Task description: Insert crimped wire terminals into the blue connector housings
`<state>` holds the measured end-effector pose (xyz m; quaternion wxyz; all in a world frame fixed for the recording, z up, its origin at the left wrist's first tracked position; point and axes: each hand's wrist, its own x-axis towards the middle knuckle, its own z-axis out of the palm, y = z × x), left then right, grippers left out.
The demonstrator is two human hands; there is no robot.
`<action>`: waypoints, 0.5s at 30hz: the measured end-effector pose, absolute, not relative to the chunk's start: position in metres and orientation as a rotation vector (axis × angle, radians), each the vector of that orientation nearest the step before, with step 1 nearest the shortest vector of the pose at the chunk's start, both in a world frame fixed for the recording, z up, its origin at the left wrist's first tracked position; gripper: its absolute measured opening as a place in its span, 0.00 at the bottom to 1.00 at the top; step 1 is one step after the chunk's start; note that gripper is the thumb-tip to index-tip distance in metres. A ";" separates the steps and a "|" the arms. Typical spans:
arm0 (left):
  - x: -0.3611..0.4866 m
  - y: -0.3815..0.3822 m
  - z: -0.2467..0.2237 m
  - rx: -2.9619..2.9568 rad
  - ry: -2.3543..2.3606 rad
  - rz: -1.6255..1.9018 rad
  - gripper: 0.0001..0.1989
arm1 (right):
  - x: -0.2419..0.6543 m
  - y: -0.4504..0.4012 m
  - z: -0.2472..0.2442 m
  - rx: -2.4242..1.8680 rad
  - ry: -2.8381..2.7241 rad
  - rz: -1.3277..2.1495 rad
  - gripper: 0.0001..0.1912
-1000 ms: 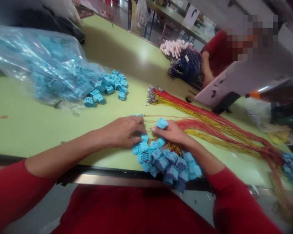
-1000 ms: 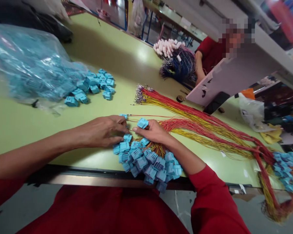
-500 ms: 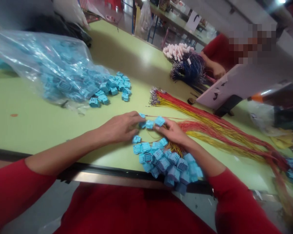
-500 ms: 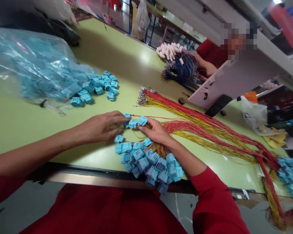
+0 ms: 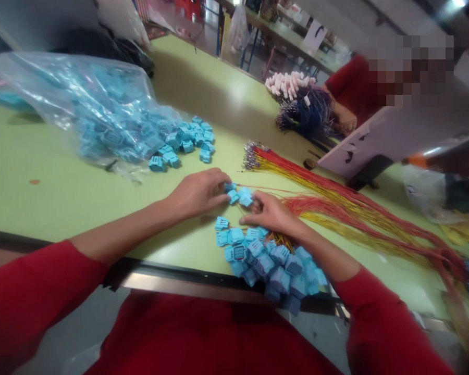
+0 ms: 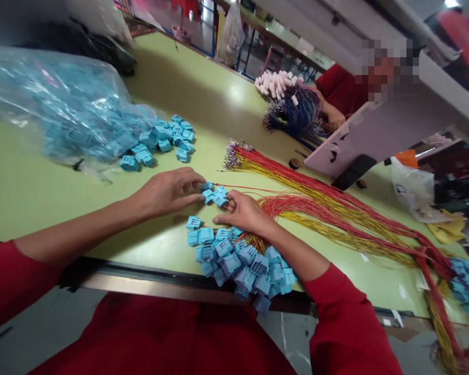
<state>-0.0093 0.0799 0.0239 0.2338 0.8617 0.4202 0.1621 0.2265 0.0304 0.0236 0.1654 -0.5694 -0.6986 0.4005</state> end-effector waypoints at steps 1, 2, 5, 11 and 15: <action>-0.011 0.075 0.025 2.313 1.167 0.434 0.15 | 0.225 0.031 0.024 -1.634 -2.104 1.037 0.15; -0.014 0.070 0.025 2.265 1.145 0.400 0.15 | 0.224 0.033 0.024 -1.626 -2.199 0.947 0.13; -0.027 0.059 0.023 2.210 0.938 0.285 0.17 | 0.222 0.037 0.020 -1.544 -2.288 0.874 0.08; -0.040 0.054 0.015 2.288 0.643 0.282 0.17 | 0.225 0.035 0.013 -1.380 -1.661 1.373 0.07; -0.038 0.056 0.010 2.133 0.692 0.377 0.16 | 0.228 0.033 0.017 -1.412 -1.600 1.549 0.14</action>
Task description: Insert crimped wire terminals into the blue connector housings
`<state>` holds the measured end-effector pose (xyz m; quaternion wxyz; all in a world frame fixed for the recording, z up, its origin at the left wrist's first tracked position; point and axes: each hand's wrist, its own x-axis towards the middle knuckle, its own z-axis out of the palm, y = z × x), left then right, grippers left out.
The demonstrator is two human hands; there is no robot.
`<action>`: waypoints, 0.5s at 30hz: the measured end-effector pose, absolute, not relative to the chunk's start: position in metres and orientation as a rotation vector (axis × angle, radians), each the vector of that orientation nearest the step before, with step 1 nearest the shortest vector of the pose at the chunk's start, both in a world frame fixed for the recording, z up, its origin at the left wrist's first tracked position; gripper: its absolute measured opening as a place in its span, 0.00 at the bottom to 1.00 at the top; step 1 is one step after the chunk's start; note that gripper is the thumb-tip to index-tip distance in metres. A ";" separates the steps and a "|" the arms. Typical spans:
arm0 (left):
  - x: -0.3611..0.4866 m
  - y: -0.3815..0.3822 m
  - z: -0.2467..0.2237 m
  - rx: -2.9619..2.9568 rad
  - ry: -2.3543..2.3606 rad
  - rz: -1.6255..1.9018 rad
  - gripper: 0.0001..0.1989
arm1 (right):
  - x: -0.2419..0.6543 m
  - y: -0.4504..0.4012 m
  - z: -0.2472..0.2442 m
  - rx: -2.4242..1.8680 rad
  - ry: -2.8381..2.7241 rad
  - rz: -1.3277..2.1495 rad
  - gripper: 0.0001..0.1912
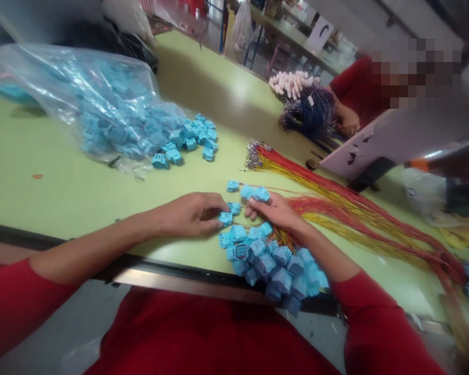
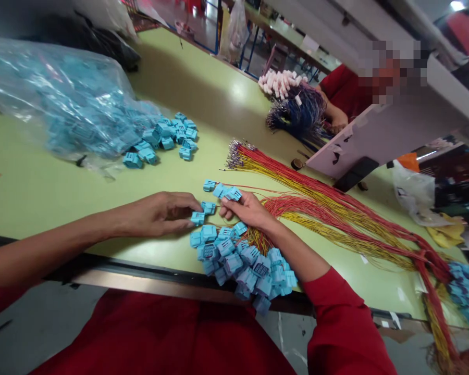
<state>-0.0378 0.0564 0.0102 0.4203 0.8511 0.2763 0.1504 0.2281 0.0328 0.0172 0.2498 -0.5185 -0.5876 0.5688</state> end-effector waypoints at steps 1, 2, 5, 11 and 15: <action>-0.037 0.058 0.009 2.077 0.705 0.407 0.17 | 0.228 0.033 0.019 -1.432 -1.619 1.553 0.15; -0.037 0.060 0.007 2.031 0.714 0.438 0.17 | 0.228 0.033 0.020 -1.443 -1.629 1.556 0.15; -0.035 0.065 0.002 1.959 0.726 0.503 0.18 | 0.227 0.033 0.024 -1.412 -1.643 1.602 0.16; -0.028 0.063 0.007 1.886 0.825 0.580 0.18 | 0.223 0.032 0.029 -1.365 -1.755 1.677 0.17; -0.027 0.047 0.022 2.177 0.912 0.779 0.18 | 0.222 0.032 0.022 -1.366 -1.735 1.609 0.11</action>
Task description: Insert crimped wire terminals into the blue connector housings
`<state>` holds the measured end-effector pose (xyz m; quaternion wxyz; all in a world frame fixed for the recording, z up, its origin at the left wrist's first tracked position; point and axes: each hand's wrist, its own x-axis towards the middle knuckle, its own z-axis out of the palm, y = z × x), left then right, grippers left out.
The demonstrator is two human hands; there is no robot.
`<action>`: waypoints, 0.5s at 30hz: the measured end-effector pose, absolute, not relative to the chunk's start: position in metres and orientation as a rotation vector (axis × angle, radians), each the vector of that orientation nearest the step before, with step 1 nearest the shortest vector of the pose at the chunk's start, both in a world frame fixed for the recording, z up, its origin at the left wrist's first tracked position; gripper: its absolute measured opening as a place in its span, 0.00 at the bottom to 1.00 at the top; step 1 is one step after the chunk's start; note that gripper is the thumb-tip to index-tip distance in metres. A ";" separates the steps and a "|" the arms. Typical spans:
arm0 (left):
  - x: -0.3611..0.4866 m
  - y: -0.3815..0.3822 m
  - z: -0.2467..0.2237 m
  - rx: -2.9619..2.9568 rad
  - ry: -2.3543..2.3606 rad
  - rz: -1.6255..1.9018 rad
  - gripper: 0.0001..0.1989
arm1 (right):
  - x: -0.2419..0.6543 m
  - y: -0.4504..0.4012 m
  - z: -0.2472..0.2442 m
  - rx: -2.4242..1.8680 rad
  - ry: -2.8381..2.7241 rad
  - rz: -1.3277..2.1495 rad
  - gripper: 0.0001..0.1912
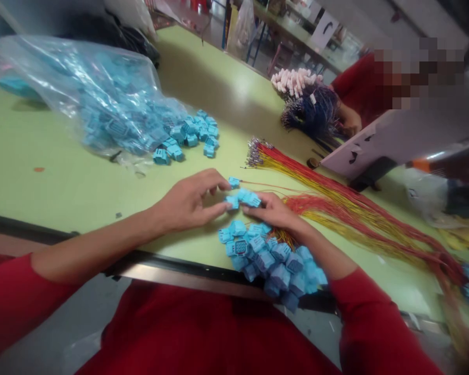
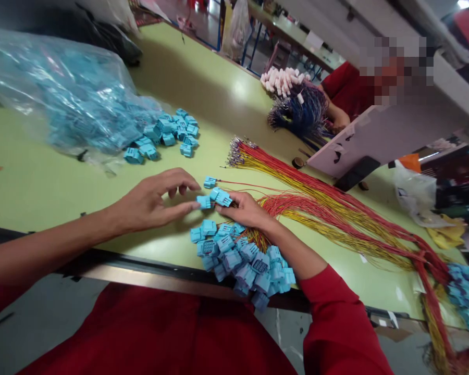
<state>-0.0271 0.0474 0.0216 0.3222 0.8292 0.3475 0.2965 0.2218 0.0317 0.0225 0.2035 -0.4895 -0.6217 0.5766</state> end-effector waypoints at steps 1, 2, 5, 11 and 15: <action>-0.027 0.044 0.024 2.240 0.819 0.743 0.17 | 0.222 0.032 0.021 -1.368 -1.710 1.600 0.11; -0.026 0.041 0.024 2.280 0.716 0.673 0.17 | 0.223 0.032 0.020 -1.372 -1.679 1.593 0.11; -0.022 0.037 0.020 2.321 0.571 0.449 0.22 | 0.224 0.032 0.019 -1.378 -1.588 1.598 0.13; -0.013 0.037 0.013 2.277 0.473 0.415 0.22 | 0.226 0.032 0.022 -1.368 -1.501 1.610 0.15; -0.013 0.037 0.016 2.246 0.366 0.511 0.16 | 0.228 0.031 0.021 -1.353 -1.457 1.615 0.16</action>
